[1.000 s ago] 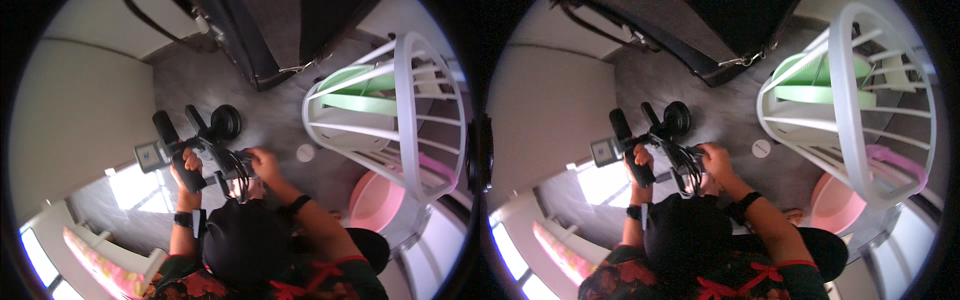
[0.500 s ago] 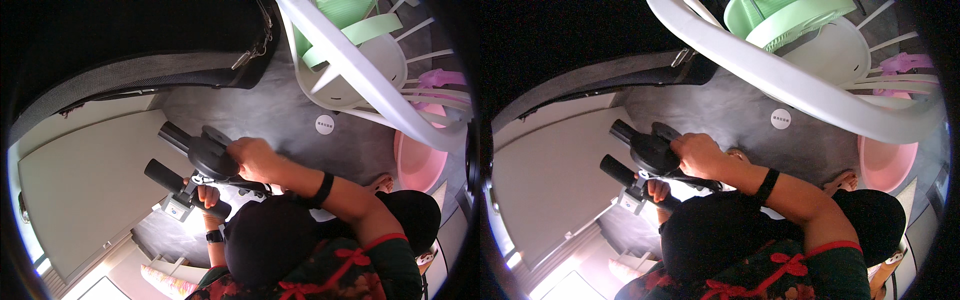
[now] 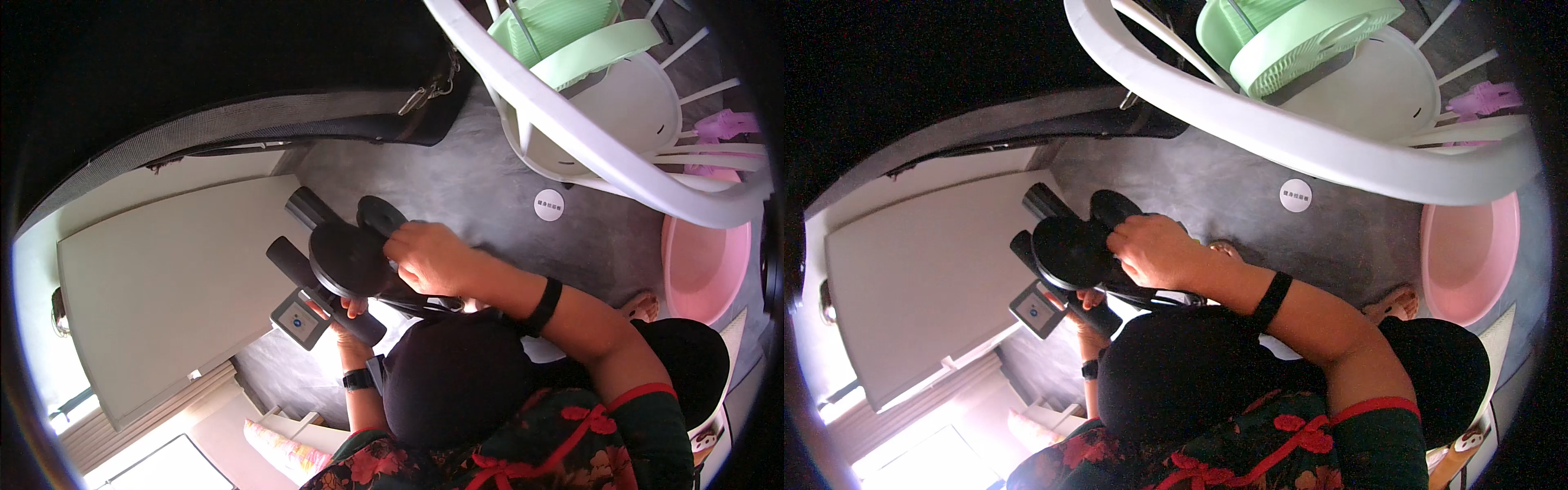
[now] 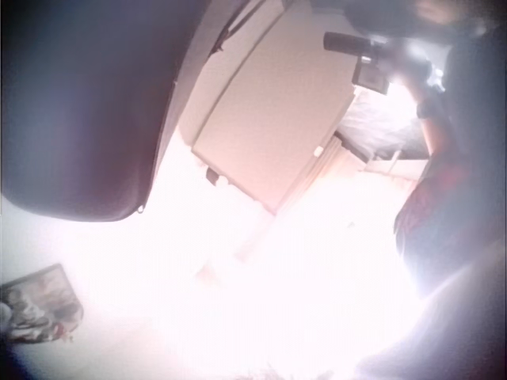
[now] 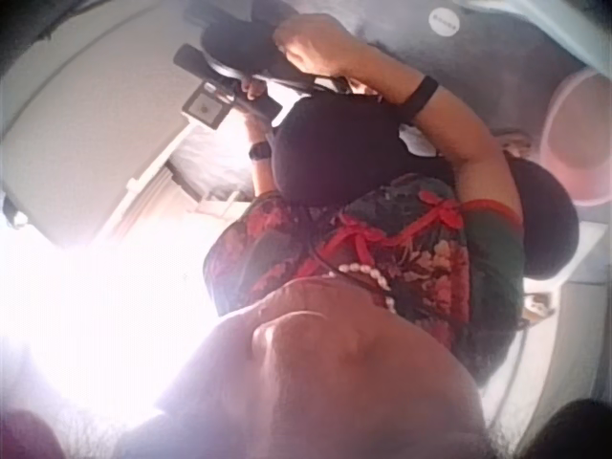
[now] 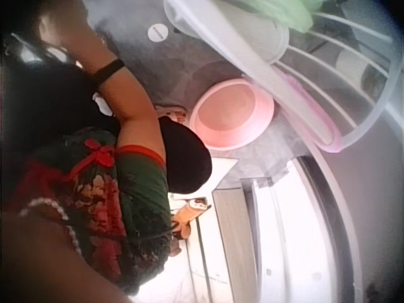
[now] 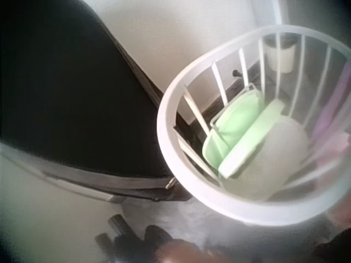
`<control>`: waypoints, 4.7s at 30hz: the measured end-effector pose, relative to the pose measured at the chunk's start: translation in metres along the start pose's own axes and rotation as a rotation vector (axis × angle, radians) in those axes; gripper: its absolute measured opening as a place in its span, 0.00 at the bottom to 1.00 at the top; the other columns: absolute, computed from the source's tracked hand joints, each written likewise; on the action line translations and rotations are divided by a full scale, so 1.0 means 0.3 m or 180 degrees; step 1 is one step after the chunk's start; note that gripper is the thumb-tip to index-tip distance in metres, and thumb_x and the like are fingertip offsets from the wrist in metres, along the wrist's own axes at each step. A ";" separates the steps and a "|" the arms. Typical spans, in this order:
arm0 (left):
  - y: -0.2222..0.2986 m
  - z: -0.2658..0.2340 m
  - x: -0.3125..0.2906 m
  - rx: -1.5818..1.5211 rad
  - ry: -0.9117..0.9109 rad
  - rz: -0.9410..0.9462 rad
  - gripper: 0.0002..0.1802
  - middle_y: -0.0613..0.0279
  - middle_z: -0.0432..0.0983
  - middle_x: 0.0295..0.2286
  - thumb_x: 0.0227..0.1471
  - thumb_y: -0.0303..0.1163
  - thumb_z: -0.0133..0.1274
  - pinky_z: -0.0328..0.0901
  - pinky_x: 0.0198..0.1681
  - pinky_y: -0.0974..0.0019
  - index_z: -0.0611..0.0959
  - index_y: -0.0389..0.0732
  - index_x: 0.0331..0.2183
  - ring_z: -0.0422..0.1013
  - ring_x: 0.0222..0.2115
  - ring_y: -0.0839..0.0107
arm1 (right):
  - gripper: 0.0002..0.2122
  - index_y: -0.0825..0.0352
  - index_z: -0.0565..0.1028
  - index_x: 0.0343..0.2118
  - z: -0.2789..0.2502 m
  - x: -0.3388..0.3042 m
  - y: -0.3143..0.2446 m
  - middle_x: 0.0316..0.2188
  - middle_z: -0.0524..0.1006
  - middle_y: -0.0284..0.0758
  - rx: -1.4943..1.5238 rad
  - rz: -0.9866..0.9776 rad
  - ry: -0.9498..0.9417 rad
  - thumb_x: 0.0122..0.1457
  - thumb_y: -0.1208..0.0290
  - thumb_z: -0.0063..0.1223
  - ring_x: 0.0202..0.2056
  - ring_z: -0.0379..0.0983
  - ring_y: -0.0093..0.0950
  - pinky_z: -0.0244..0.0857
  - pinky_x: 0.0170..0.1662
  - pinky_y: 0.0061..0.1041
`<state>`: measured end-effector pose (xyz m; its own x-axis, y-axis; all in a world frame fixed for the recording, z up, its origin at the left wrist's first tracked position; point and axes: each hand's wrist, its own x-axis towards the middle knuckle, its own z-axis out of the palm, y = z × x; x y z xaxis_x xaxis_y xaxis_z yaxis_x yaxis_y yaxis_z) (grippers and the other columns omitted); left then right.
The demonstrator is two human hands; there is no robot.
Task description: The person wipes a plastic component with a cloth, places a green plastic lid into a laundry basket, and then cleans the frame of a fitness device with a cloth before placing the device into the laundry basket.
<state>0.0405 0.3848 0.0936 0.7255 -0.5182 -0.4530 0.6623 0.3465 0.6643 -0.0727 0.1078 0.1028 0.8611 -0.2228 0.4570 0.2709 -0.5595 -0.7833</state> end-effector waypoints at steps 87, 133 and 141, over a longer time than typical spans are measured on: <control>-0.086 -0.408 0.180 0.0087 -0.0130 0.0553 0.33 0.60 0.74 0.25 0.48 0.67 0.42 0.64 0.35 0.63 0.78 0.44 0.26 0.69 0.30 0.65 | 0.30 0.75 0.79 0.35 0.053 0.140 0.107 0.28 0.79 0.41 0.3260 0.3166 0.0171 0.59 0.44 0.45 0.29 0.74 0.29 0.66 0.38 0.28; -0.034 0.403 0.041 0.1486 0.0922 0.1294 0.12 0.73 0.69 0.23 0.59 0.37 0.50 0.59 0.25 0.77 0.78 0.40 0.29 0.64 0.22 0.84 | 0.14 0.71 0.74 0.42 -0.113 -0.090 0.275 0.35 0.77 0.33 0.3765 0.3071 0.0446 0.62 0.64 0.50 0.35 0.73 0.21 0.67 0.38 0.22; -0.020 0.464 0.022 0.1573 0.1261 0.1654 0.12 0.71 0.70 0.21 0.59 0.37 0.51 0.59 0.22 0.76 0.77 0.40 0.27 0.65 0.21 0.83 | 0.14 0.72 0.75 0.41 -0.103 0.035 0.212 0.37 0.78 0.39 0.3640 0.2930 -0.0037 0.61 0.65 0.49 0.38 0.76 0.26 0.69 0.44 0.27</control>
<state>0.0151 0.2706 0.1693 0.9907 -0.0397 -0.1300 0.1314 0.0337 0.9908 -0.0597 0.0451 0.0707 0.9167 -0.1339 -0.3765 -0.1826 0.6979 -0.6926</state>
